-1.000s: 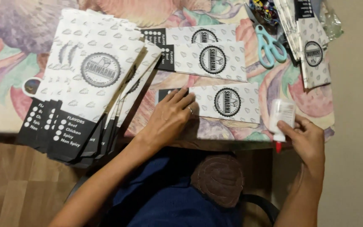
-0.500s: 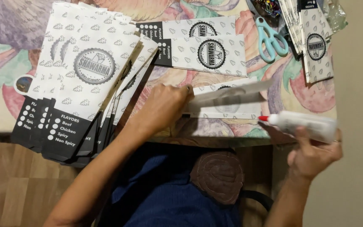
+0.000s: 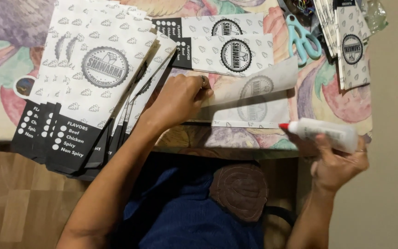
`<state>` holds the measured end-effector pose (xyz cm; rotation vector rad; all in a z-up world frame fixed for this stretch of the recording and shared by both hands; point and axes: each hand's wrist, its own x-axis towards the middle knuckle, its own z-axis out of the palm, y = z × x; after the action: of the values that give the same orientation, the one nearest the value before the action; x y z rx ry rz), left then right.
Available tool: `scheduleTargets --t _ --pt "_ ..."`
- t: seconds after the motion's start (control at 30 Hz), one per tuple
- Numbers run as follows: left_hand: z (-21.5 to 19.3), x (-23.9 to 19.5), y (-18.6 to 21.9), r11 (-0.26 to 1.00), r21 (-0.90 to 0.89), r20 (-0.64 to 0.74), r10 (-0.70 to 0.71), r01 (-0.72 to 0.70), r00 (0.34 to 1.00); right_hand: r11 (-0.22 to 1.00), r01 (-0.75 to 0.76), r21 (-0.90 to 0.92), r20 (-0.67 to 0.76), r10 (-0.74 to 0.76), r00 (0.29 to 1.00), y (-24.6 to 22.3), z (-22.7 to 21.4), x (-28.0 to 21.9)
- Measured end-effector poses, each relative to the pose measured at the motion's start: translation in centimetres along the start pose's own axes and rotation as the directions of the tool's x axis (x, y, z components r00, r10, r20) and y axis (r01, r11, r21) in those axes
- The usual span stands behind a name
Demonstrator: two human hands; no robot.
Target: Applying glue to the edges of paper packaging sleeves and pressing them to seal.
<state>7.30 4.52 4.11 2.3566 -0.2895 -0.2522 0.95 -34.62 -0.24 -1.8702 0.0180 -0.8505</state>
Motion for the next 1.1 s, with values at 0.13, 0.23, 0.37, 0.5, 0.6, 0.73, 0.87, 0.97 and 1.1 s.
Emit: scheduleTargets --t 0.13,0.23,0.37,0.5,0.6,0.73,0.87,0.97,1.1 --pt "-0.5 0.1 0.3 1.0 0.019 -0.002 -0.012 0.012 1.0 0.988 -0.139 0.069 0.039 0.137 0.99 -1.1 1.1 -1.1" --pt "-0.3 0.2 -0.3 1.0 -0.008 -0.026 -0.013 0.013 1.0 0.999 -0.022 0.027 -0.004 0.022 1.0 -0.4 0.2 -0.7" --pt "-0.2 0.5 -0.6 0.995 -0.098 -0.01 -0.017 0.016 1.0 1.0 0.01 -0.001 -0.023 -0.01 1.0 -0.5 -0.6 0.1" --pt "-0.8 0.4 0.0 0.987 -0.148 0.006 -0.069 0.069 0.998 0.999 -0.035 0.025 -0.025 0.036 0.999 0.0 1.1 -1.5" --pt "-1.4 0.1 0.2 0.986 -0.148 -0.003 -0.078 0.077 0.997 0.98 -0.175 0.091 0.085 0.168 0.982 -3.8 4.3 -2.9" --pt "0.3 0.3 -1.8 0.983 -0.179 -0.143 0.004 -0.03 0.99 0.993 -0.064 0.104 0.134 0.049 0.99 -3.3 7.7 -4.8" --pt "0.3 0.7 -2.2 0.962 -0.272 -0.138 -0.018 -0.02 0.99 0.984 0.04 0.176 0.199 -0.075 0.977 -4.2 10.6 -6.3" --pt "-0.3 0.9 -2.2 0.96 -0.28 -0.145 -0.018 -0.024 0.989 0.968 -0.05 0.247 0.218 -0.005 0.976 -4.8 12.1 -7.2" --pt "-0.2 1.3 -2.5 0.959 -0.282 -0.14 -0.027 -0.014 0.99 0.957 -0.081 0.28 0.288 -0.003 0.958 -5.3 13.7 -8.2"
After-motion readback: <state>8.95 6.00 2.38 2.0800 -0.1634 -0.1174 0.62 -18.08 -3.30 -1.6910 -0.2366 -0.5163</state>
